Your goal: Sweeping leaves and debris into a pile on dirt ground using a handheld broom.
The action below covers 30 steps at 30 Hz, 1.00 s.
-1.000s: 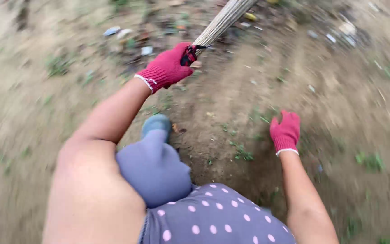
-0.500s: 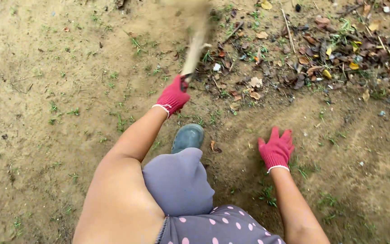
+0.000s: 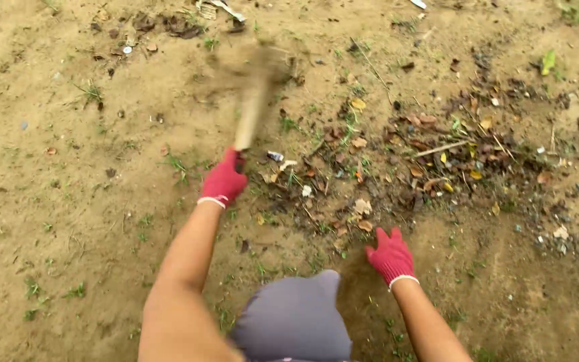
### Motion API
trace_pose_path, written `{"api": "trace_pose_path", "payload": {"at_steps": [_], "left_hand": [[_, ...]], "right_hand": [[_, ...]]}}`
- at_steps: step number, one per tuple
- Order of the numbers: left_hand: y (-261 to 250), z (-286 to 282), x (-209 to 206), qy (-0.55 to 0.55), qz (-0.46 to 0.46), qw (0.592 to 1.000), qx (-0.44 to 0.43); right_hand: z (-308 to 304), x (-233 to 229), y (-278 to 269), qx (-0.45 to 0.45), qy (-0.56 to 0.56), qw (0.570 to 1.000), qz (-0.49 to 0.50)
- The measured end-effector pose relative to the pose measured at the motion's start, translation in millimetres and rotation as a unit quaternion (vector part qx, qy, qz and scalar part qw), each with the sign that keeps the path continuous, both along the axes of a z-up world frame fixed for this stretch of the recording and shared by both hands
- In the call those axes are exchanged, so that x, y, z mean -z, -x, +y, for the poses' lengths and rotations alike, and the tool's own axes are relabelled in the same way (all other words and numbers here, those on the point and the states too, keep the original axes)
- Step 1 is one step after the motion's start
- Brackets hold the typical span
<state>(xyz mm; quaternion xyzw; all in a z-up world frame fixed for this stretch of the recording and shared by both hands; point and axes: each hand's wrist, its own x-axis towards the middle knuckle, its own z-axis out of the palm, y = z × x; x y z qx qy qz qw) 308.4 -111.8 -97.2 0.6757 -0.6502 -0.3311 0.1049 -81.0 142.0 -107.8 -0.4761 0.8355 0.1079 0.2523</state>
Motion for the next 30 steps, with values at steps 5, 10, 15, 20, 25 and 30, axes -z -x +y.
{"api": "trace_pose_path", "payload": {"at_steps": [5, 10, 15, 20, 25, 30], "left_hand": [[-47, -68, -52, 0.045, 0.036, 0.993, -0.102], [-92, -143, -18, 0.07, 0.169, 0.909, -0.374], [-57, -146, -55, -0.093, 0.06, 0.983, -0.146], [-47, -192, -32, 0.04, 0.133, 0.977, -0.165], [26, -190, 2, -0.024, 0.065, 0.997, -0.032], [33, -200, -38, 0.032, 0.112, 0.993, -0.036]], "right_hand": [[-38, -1, 2, -0.012, -0.015, 1.0, 0.018], [-77, 13, -4, 0.015, -0.012, 1.0, 0.014], [-110, -6, -36, -0.001, -0.012, 0.997, 0.077], [-111, 0, -33, 0.007, -0.053, 0.996, 0.07], [-129, -11, -38, 0.003, -0.093, 0.994, 0.06], [-134, -2, -28, 0.027, -0.105, 0.993, 0.037]]}}
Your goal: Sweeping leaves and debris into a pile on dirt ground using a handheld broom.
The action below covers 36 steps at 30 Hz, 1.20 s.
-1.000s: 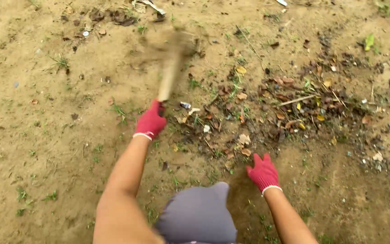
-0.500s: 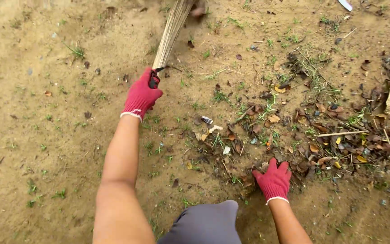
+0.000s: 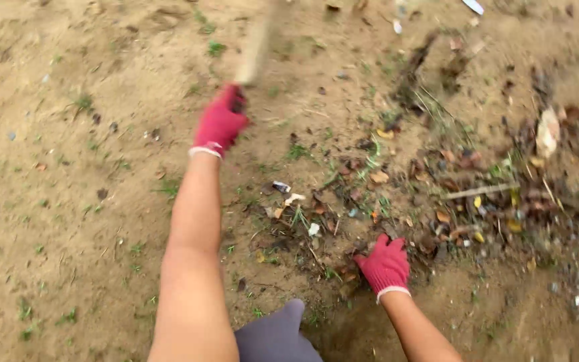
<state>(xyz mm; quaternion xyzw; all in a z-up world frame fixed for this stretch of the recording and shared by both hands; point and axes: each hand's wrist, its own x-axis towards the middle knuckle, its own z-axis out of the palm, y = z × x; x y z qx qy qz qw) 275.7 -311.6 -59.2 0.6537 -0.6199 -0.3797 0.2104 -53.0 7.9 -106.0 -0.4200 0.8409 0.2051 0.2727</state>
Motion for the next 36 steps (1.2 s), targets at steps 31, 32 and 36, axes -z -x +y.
{"api": "trace_pose_path", "payload": {"at_steps": [31, 32, 36], "left_hand": [[149, 217, -87, 0.003, -0.274, 0.944, 0.185], [153, 228, -100, -0.005, -0.299, 0.94, 0.166], [117, 227, -62, 0.032, -0.291, 0.956, -0.007]], "right_hand": [[84, 28, 133, -0.194, 0.263, 0.89, -0.319], [92, 21, 145, -0.193, 0.26, 0.898, -0.298], [82, 6, 222, -0.264, 0.249, 0.905, -0.222]]}}
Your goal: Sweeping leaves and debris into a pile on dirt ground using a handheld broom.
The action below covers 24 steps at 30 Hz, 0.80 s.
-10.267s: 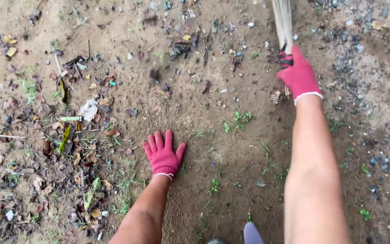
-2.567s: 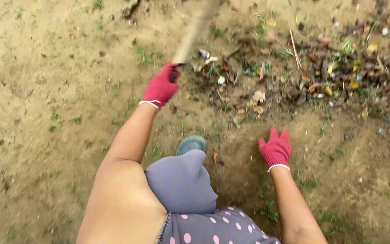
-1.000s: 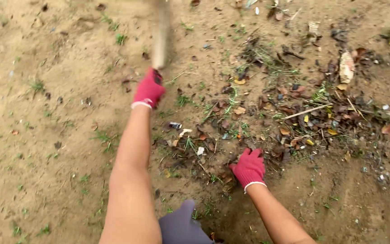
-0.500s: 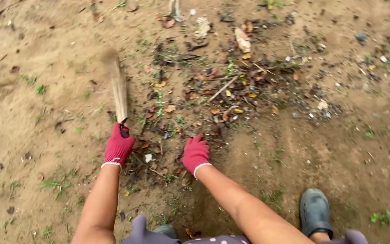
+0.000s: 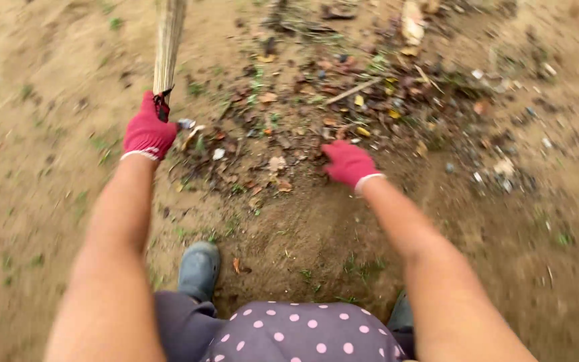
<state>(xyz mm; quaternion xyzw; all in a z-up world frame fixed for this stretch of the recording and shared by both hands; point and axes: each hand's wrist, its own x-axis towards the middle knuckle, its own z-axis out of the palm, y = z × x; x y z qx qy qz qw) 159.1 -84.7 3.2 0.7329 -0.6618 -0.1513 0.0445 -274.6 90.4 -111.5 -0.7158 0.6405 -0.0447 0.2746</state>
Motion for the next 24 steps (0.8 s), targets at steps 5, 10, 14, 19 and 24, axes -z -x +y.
{"api": "trace_pose_path", "payload": {"at_steps": [5, 10, 14, 19, 24], "left_hand": [[-4, 121, 94, 0.1, 0.203, 0.888, -0.4], [54, 181, 262, -0.133, 0.21, 0.879, -0.406], [180, 193, 83, -0.089, 0.296, 0.921, -0.236], [168, 192, 6, -0.08, 0.19, 0.972, -0.11], [83, 138, 135, 0.033, 0.292, 0.889, -0.352]], "right_hand": [[-6, -73, 66, -0.094, -0.07, 0.981, 0.155], [-4, -72, 109, -0.169, -0.096, 0.952, 0.236], [15, -24, 120, -0.15, -0.045, 0.973, 0.168], [42, 47, 130, -0.075, 0.12, 0.986, 0.093], [62, 56, 143, -0.049, 0.165, 0.98, 0.101]]}}
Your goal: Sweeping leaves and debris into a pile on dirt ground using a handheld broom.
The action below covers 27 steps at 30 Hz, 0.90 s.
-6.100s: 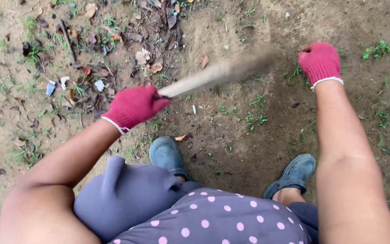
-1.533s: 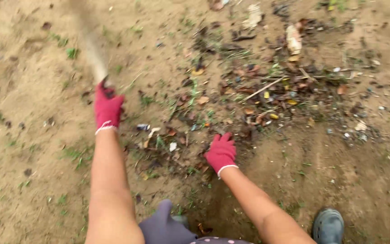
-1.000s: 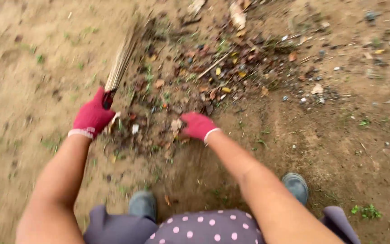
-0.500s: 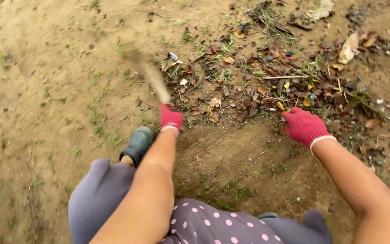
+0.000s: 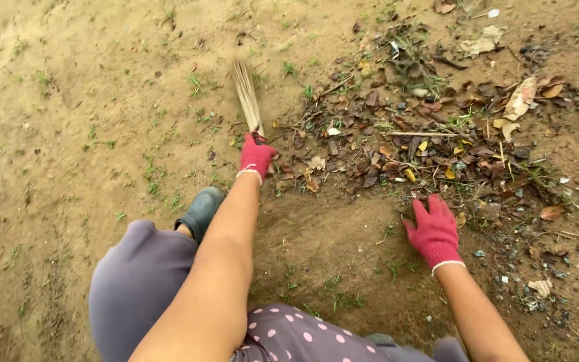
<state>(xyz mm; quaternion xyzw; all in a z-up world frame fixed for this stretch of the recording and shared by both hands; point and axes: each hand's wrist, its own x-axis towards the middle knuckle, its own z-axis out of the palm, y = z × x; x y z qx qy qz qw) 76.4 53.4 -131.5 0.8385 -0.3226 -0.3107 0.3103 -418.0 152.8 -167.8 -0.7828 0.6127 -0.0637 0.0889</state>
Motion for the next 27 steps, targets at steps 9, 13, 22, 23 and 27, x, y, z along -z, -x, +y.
{"api": "trace_pose_path", "payload": {"at_steps": [9, 13, 22, 23, 27], "left_hand": [[151, 28, -124, -0.07, -0.126, 0.946, 0.289], [77, 107, -19, 0.023, -0.112, 0.99, 0.084], [206, 201, -22, -0.079, 0.026, 0.994, 0.065], [211, 194, -32, -0.037, -0.015, 0.991, 0.131], [185, 213, -68, -0.108, -0.135, 0.967, 0.185]], "right_hand": [[-35, -14, -27, -0.033, 0.064, 0.997, 0.016], [-46, -3, -19, -0.048, 0.09, 0.995, 0.005], [-33, 0, -15, -0.023, 0.088, 0.995, -0.03], [-40, 4, -12, -0.027, 0.102, 0.994, -0.027], [-40, 10, -11, -0.045, 0.107, 0.993, -0.021]]}}
